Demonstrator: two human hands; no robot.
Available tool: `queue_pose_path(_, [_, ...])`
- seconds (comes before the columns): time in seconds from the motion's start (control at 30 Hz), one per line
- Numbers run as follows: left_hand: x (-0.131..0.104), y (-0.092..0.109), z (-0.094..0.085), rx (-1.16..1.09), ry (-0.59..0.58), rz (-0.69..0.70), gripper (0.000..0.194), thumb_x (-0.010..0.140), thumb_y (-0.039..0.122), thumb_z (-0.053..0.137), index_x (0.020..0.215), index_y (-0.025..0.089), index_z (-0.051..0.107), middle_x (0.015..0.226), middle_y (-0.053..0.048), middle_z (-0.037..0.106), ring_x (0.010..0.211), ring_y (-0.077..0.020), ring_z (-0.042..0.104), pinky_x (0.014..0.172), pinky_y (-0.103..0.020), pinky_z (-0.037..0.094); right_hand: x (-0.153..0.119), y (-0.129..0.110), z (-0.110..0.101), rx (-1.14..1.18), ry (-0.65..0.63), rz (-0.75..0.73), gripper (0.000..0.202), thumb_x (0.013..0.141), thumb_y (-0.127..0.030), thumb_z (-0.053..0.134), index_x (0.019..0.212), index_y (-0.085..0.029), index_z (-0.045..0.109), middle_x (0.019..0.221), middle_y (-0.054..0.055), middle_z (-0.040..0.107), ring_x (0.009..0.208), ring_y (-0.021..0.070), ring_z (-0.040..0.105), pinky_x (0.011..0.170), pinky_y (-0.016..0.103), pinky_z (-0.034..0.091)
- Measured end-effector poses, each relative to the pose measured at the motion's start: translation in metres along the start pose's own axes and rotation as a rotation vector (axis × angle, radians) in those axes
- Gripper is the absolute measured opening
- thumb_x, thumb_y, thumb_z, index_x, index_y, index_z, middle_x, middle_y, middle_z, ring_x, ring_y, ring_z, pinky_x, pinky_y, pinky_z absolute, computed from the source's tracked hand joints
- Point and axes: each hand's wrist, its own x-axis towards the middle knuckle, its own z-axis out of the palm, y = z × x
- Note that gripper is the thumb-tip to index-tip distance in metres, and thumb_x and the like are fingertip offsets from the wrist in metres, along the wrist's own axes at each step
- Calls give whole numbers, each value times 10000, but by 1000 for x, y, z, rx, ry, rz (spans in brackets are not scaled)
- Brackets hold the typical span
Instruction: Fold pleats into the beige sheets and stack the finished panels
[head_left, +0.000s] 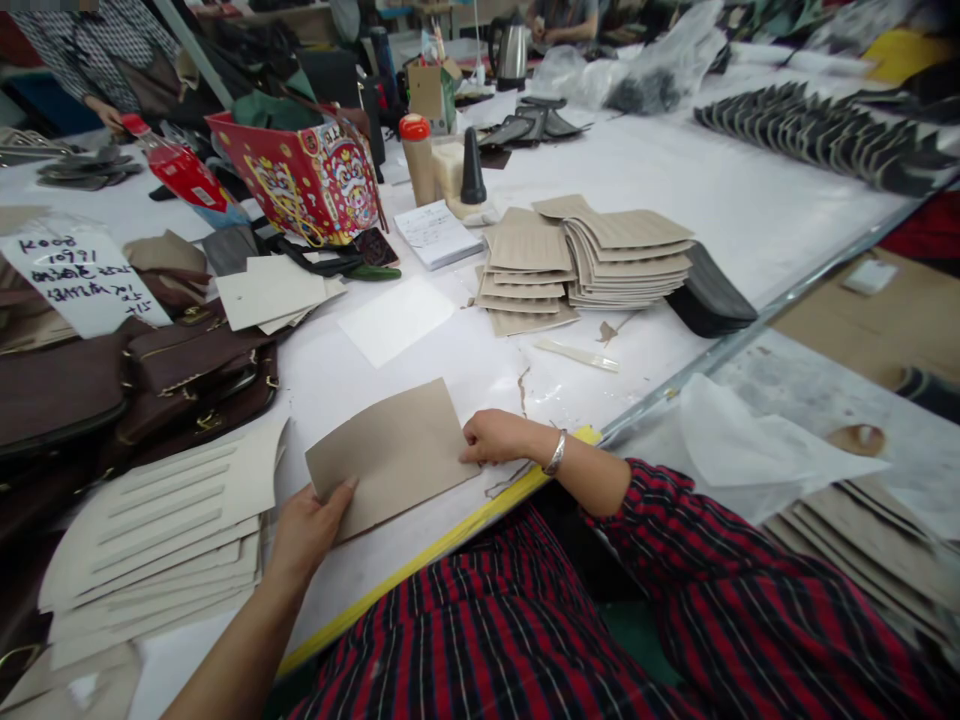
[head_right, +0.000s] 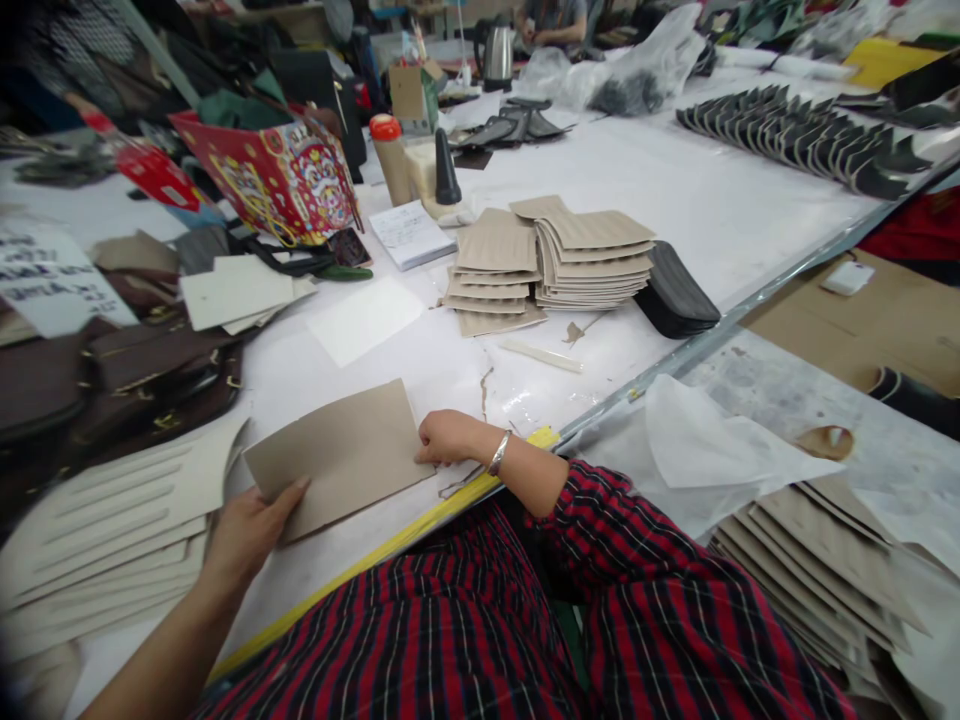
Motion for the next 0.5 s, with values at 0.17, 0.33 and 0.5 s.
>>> queue_pose_path(0.17, [-3, 4, 1, 26, 18, 15, 424, 684, 506, 549, 895, 150, 637, 891, -81, 688, 888, -262, 619, 754, -321, 477, 1, -2, 1, -133, 41, -27, 209, 705, -344, 568, 695, -149, 643, 564, 22, 619, 501, 123, 544, 496, 218, 355])
queue_pose_path(0.33, [-1, 5, -6, 124, -25, 37, 432, 689, 521, 525, 887, 152, 632, 854, -78, 685, 833, -253, 625, 699, -294, 476, -1, -5, 4, -326, 160, -50, 235, 700, -358, 574, 738, -148, 670, 729, 81, 656, 679, 188, 572, 533, 245, 333])
queue_pose_path(0.5, [-2, 6, -23, 331, -141, 186, 483, 662, 510, 557, 1009, 176, 572, 922, -57, 659, 813, -248, 606, 684, -301, 454, -5, -9, 5, -380, 152, -53, 249, 738, -367, 536, 760, -152, 659, 766, 82, 655, 693, 182, 572, 534, 242, 316])
